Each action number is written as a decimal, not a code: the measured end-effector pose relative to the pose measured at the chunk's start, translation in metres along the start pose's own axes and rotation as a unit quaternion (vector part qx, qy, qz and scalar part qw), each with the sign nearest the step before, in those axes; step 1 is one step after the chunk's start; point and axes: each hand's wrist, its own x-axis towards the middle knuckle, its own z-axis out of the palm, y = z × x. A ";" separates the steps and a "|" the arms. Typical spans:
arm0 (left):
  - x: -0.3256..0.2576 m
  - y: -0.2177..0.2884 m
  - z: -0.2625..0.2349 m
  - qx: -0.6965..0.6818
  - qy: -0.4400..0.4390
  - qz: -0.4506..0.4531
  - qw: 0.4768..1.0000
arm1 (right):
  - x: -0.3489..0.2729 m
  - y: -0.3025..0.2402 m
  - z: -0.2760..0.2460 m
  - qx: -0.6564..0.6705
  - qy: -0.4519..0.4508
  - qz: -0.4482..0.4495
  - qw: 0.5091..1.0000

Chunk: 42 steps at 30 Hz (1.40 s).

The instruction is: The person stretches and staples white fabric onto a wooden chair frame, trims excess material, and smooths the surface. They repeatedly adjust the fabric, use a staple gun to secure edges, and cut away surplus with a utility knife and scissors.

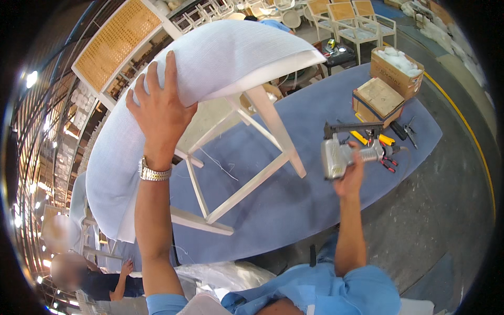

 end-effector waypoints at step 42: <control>0.119 -0.111 0.100 0.043 -0.085 -0.011 0.995 | 0.154 0.196 0.366 -0.267 -0.365 -0.388 0.803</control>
